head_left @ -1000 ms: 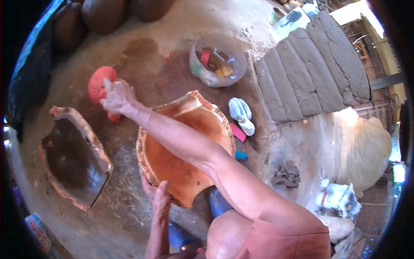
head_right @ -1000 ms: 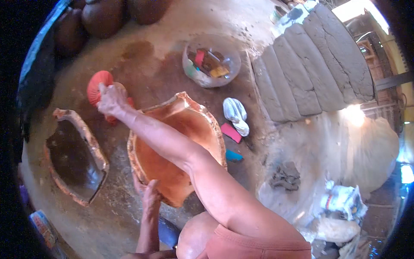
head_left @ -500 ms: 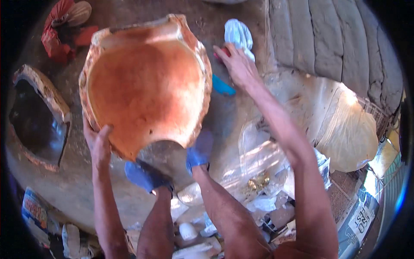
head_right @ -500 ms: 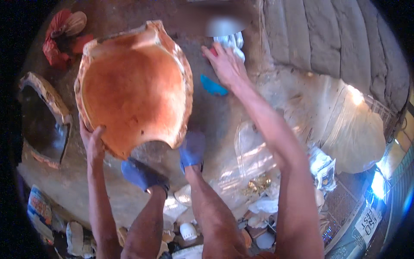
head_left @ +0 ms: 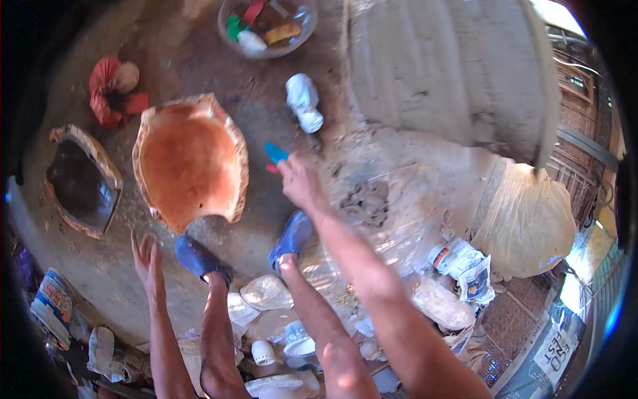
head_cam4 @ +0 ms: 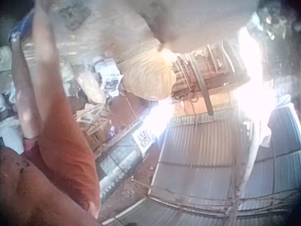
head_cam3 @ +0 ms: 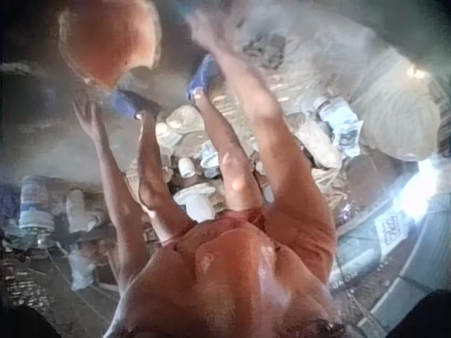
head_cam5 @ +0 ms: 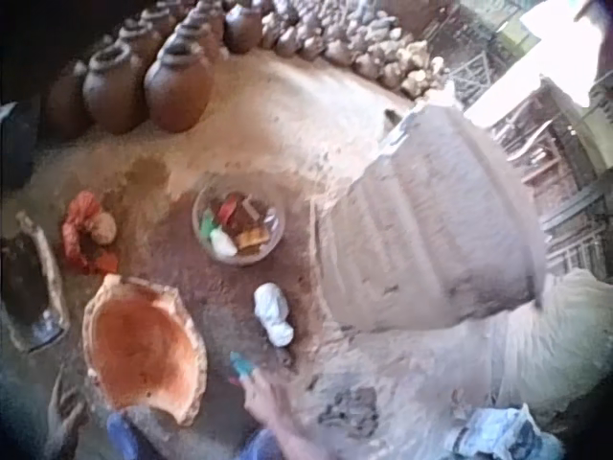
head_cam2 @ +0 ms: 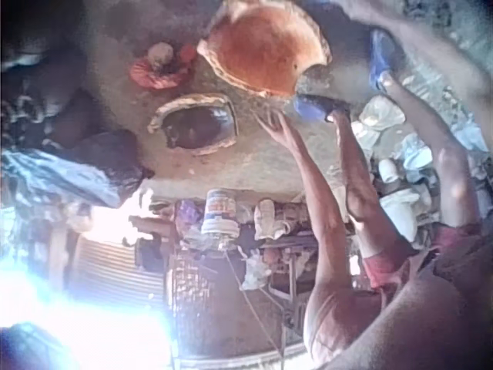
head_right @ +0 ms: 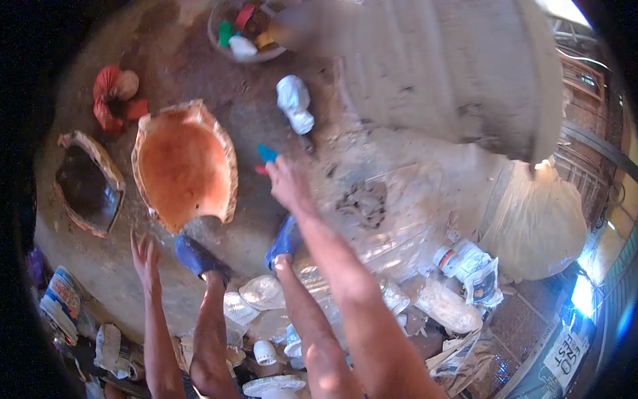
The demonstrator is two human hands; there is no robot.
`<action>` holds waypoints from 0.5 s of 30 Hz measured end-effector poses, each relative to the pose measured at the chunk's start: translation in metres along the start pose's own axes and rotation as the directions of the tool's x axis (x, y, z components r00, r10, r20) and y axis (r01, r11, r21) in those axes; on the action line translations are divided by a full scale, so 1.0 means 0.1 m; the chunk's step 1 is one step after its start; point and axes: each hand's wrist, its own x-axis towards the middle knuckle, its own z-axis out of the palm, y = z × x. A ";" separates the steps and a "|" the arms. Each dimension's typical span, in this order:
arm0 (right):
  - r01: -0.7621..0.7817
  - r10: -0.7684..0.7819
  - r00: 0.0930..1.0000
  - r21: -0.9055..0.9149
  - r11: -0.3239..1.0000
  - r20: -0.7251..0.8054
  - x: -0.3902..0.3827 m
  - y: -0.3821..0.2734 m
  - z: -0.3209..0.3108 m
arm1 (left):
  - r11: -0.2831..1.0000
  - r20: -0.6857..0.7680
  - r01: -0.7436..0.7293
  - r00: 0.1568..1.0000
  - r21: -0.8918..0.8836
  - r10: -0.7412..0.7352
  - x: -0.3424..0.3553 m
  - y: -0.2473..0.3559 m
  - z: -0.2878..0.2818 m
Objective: The person shapes a large piece of clay by hand, using a wooden tool to flatten and smooth it before folding and pressing the clay inside a ceramic mold.
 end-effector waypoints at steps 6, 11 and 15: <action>-0.371 0.362 0.927 0.390 0.843 0.100 -0.93 -0.36 -0.64 | 0.997 -0.057 0.078 0.995 -0.012 -0.078 -1.41 0.82 0.53; -0.464 0.485 0.871 0.453 0.762 0.077 -0.90 -0.26 -1.32 | 0.994 0.239 0.059 0.970 -0.096 -0.034 -1.99 2.09 1.80; -0.331 0.411 0.908 0.471 0.817 -0.075 0.00 -0.07 -1.96 | 0.994 0.365 0.074 0.930 -0.077 -0.041 -2.05 2.21 2.66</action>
